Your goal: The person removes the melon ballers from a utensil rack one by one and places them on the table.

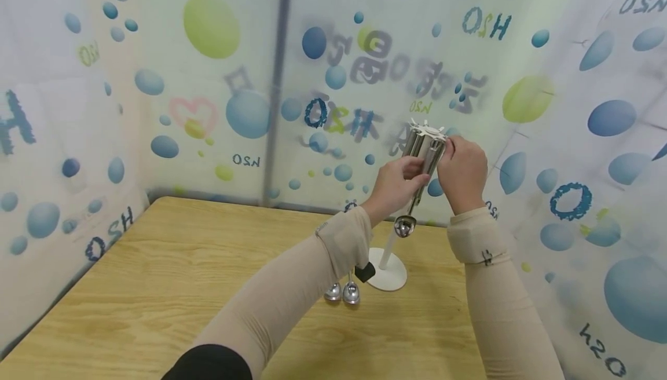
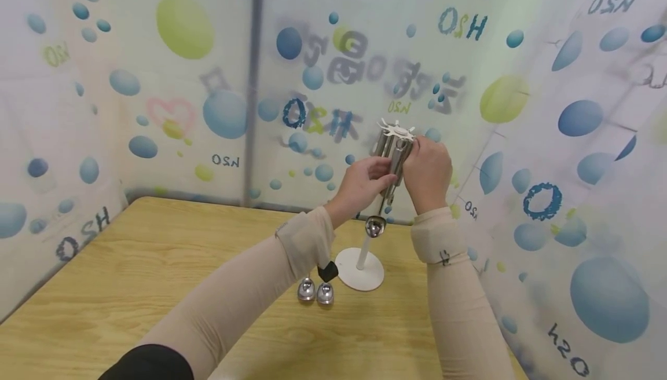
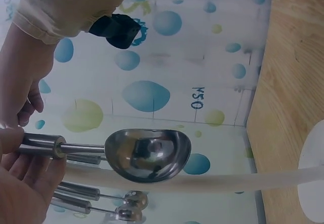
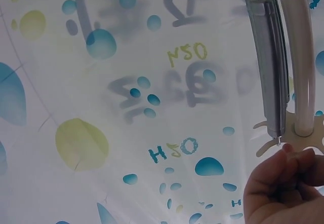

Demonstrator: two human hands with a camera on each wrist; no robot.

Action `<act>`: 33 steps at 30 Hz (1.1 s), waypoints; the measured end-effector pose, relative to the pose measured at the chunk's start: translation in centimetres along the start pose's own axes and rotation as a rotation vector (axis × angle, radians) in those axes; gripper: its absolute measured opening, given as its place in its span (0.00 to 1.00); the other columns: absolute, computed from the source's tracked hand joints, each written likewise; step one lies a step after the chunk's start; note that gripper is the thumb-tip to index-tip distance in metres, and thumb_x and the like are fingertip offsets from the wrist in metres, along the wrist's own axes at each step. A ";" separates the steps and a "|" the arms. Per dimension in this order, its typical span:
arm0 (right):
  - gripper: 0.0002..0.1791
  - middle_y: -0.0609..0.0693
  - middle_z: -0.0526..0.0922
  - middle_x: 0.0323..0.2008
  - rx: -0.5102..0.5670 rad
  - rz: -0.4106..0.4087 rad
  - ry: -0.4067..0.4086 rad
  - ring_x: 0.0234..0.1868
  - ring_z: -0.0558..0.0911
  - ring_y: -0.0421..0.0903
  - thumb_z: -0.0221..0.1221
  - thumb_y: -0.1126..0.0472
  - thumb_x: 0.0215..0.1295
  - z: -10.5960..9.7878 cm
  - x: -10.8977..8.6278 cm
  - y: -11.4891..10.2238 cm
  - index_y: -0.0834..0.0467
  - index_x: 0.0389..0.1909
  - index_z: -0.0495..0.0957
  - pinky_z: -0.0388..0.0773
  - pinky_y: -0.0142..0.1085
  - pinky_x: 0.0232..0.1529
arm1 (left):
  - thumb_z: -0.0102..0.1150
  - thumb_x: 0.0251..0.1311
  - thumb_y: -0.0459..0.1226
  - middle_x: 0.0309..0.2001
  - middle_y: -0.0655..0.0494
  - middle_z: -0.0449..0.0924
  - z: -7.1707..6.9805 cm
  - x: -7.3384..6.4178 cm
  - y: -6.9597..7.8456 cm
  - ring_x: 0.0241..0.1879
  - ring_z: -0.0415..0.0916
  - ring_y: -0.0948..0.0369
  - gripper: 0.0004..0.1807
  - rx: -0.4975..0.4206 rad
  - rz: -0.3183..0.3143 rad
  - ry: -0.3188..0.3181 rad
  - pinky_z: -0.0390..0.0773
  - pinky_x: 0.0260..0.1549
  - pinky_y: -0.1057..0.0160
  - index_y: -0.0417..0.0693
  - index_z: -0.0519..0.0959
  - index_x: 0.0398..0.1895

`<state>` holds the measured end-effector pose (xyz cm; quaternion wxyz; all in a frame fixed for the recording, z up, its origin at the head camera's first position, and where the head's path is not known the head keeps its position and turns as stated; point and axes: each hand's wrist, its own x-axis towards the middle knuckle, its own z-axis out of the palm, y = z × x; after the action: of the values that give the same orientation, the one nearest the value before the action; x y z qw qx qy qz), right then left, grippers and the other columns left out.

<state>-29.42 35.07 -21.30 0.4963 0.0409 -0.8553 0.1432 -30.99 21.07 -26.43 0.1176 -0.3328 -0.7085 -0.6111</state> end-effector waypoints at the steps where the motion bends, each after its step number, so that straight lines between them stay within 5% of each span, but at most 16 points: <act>1: 0.18 0.69 0.81 0.29 -0.002 0.001 -0.001 0.32 0.79 0.67 0.47 0.65 0.78 0.0 0.0 0.0 0.73 0.35 0.81 0.75 0.59 0.36 | 0.63 0.69 0.36 0.52 0.51 0.86 -0.1 -0.1 -0.1 0.48 0.84 0.62 0.19 0.001 -0.001 0.000 0.81 0.41 0.71 0.43 0.79 0.61; 33: 0.20 0.68 0.81 0.30 -0.008 0.022 -0.025 0.33 0.79 0.65 0.46 0.62 0.80 -0.1 -0.1 -0.3 0.72 0.37 0.81 0.76 0.58 0.37 | 0.65 0.68 0.37 0.51 0.52 0.86 -2.9 -1.5 -2.4 0.50 0.84 0.61 0.20 -0.016 -0.043 0.005 0.82 0.44 0.68 0.44 0.79 0.62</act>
<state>-29.19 34.83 -21.29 0.4844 0.0315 -0.8622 0.1448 -32.04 17.72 -28.50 0.1035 -0.3167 -0.7103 -0.6201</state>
